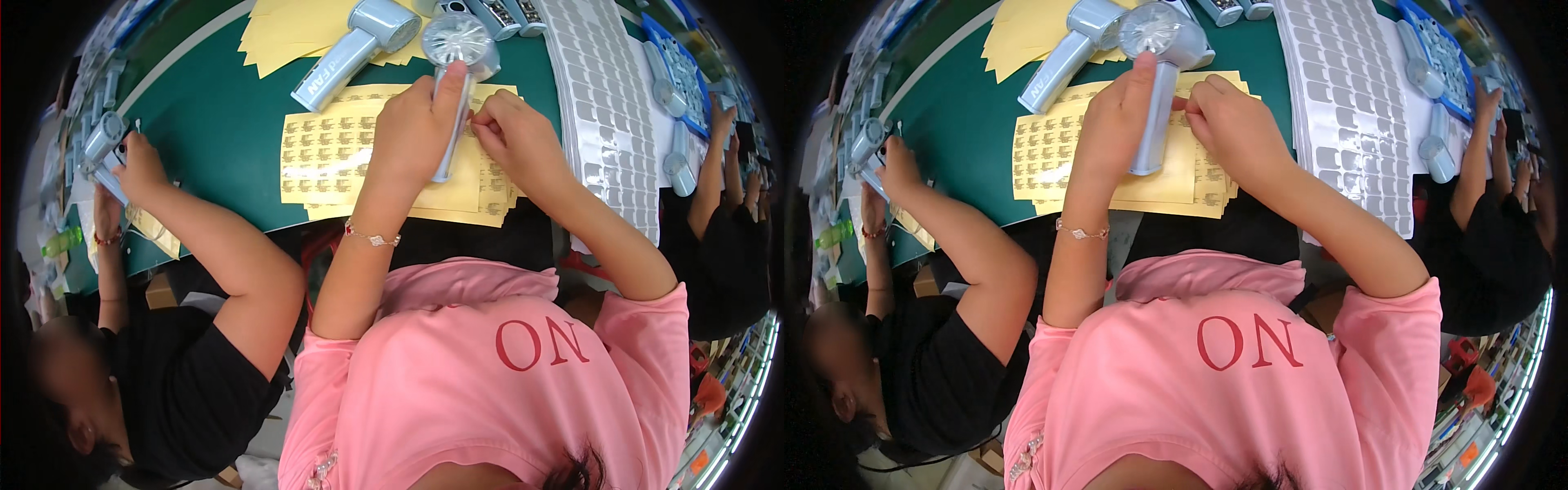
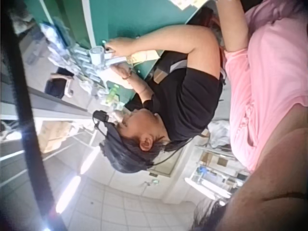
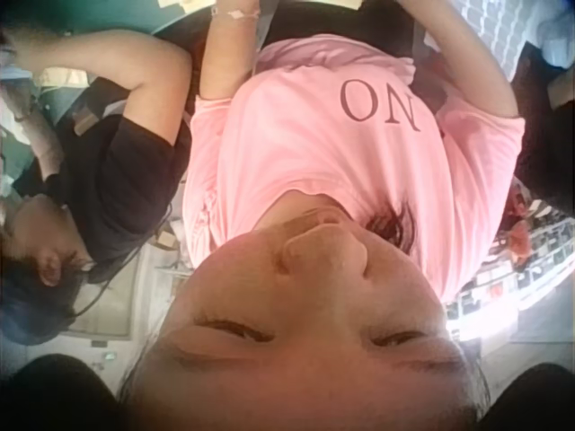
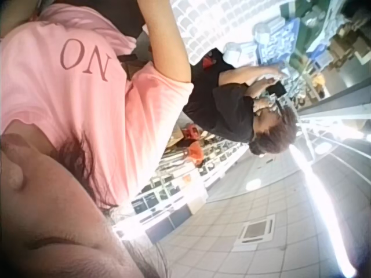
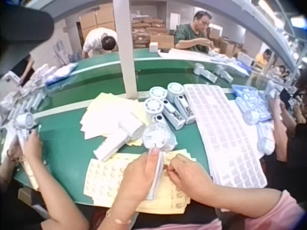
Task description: The person picks up portable electric fans, peels adhesive labels from backing sheets, and applies them onto the fans by hand before placing them back on the workbench.
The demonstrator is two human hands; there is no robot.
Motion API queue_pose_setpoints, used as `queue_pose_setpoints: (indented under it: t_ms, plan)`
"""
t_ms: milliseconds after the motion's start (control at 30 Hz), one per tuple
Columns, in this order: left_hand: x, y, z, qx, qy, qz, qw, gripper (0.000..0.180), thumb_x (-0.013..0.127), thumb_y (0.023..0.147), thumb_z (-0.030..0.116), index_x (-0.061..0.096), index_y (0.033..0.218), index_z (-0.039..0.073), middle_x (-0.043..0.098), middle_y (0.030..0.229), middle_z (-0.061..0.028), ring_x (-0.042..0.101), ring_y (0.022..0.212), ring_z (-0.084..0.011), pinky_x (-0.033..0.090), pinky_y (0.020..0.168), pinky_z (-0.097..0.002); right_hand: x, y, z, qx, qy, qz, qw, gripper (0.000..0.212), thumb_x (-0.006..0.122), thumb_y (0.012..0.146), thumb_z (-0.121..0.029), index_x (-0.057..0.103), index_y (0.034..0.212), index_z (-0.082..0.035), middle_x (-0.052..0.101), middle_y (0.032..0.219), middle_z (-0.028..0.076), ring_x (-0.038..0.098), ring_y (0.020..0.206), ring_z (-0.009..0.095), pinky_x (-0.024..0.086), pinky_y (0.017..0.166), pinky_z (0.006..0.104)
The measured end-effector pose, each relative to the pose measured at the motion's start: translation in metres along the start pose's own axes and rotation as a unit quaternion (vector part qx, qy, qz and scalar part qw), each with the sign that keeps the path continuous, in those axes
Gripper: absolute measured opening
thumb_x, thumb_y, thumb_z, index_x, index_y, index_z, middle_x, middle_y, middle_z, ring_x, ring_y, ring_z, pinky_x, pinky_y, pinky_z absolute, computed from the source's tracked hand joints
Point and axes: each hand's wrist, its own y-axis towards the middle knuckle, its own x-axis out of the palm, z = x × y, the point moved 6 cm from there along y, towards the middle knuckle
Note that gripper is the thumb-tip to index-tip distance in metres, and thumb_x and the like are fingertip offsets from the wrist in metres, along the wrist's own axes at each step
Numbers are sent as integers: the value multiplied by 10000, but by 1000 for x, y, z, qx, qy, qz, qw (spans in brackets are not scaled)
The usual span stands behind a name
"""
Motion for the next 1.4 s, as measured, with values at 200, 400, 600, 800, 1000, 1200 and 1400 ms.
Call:
queue_pose_setpoints:
  t_ms: [200, 400, 600, 800, 1000, 1200, 1400]
  plan:
    - [2, 3, -9, 8, 12, 5, 1000, 661, 308, 883, 572, 542, 698, -18, 603, 681, -201, 581, 707, -353, 444, 689, -391, -13, -11, -17, -27, 67, -24, 997, 62, 595, 753, -53, 537, 743, -31, 529, 735, 95, 552, 632, 260, 442, 563, 332]
    - [3, -1, -7, 2, -38, -10, 999, 656, 294, 888, 576, 541, 718, -8, 638, 699, -161, 604, 697, -310, 453, 676, -361, -6, 0, 28, 157, 217, -40, 963, 99, 633, 740, -78, 603, 753, 16, 568, 653, 58, 527, 571, 108, 427, 539, 253]
    - [3, -3, -6, 18, -35, -8, 999, 630, 309, 889, 569, 536, 733, 3, 645, 696, -143, 610, 693, -310, 459, 668, -356, 5, 1, 24, 159, 175, -70, 969, 128, 641, 722, -95, 584, 723, 19, 576, 622, 73, 541, 550, 133, 432, 527, 264]
    - [-2, -11, 7, 57, 73, 31, 995, 627, 324, 888, 554, 528, 704, -10, 578, 631, -215, 573, 682, -383, 447, 656, -425, 2, 5, 7, 69, 46, -51, 995, 104, 594, 736, -99, 560, 719, -2, 591, 697, 117, 582, 632, 267, 455, 570, 355]
    - [-2, -8, 7, 43, 91, 15, 995, 623, 327, 891, 541, 525, 715, -22, 571, 680, -254, 561, 709, -417, 439, 671, -454, -8, -7, -7, 11, 39, -24, 999, 78, 563, 763, -96, 540, 745, -24, 572, 751, 110, 563, 656, 311, 448, 590, 387]
    - [1, -8, -3, -5, 99, -24, 995, 675, 267, 898, 569, 610, 974, -8, 667, 827, -116, 608, 803, -237, 437, 762, -295, -20, -31, -18, 50, 151, -92, 983, 95, 638, 748, -37, 559, 785, 1, 518, 676, 48, 499, 577, 122, 389, 550, 231]
    - [2, -4, -2, 22, 59, -5, 998, 657, 295, 894, 565, 580, 883, -28, 623, 781, -175, 573, 754, -299, 436, 711, -348, -46, -55, 8, 247, 475, -56, 843, 94, 615, 799, -60, 579, 843, 14, 570, 735, 26, 512, 566, 70, 405, 514, 192]
